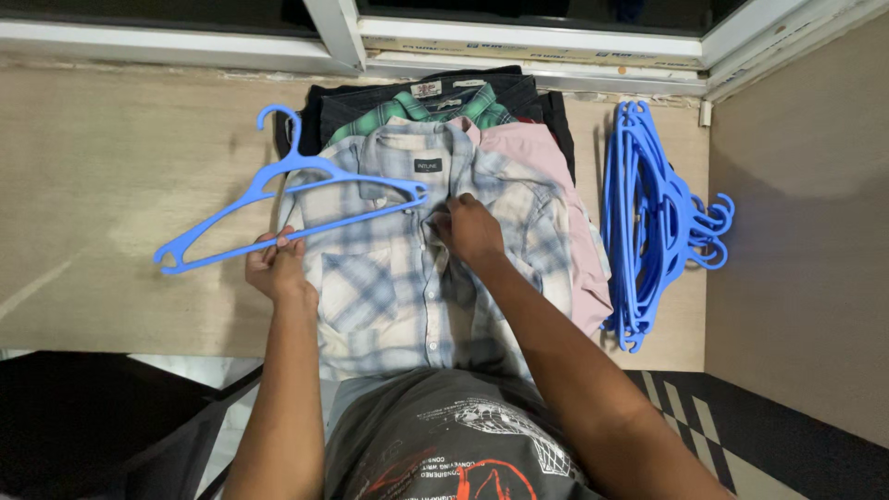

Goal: The person buttons several shirts on a table, places each on a blue hanger, and hangs them one by one in a wardrobe. The shirts include a grey shirt, a plaid shirt, a pink shirt, and a patterned shirt.

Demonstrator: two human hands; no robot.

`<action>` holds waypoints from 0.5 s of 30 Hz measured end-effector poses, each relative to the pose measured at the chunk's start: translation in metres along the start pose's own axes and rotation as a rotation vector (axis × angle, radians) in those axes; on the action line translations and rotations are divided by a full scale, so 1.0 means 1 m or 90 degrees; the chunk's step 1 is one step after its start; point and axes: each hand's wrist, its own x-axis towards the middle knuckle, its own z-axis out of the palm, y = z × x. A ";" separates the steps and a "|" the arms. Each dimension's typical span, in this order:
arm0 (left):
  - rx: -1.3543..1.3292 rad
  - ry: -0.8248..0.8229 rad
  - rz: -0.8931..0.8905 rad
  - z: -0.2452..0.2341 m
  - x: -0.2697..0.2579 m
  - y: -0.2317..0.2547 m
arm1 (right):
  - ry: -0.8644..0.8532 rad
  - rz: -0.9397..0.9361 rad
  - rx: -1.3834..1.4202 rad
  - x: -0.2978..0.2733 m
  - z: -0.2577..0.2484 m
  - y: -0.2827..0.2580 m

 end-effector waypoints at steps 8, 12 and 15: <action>-0.044 -0.096 0.009 0.011 0.004 -0.024 | 0.301 -0.007 0.281 -0.018 -0.019 -0.019; -0.074 -0.153 -0.055 0.038 -0.011 -0.055 | 0.319 0.006 0.401 -0.029 -0.026 -0.028; -0.103 -0.207 -0.094 0.059 -0.032 -0.078 | 0.315 0.037 0.444 -0.039 -0.029 -0.029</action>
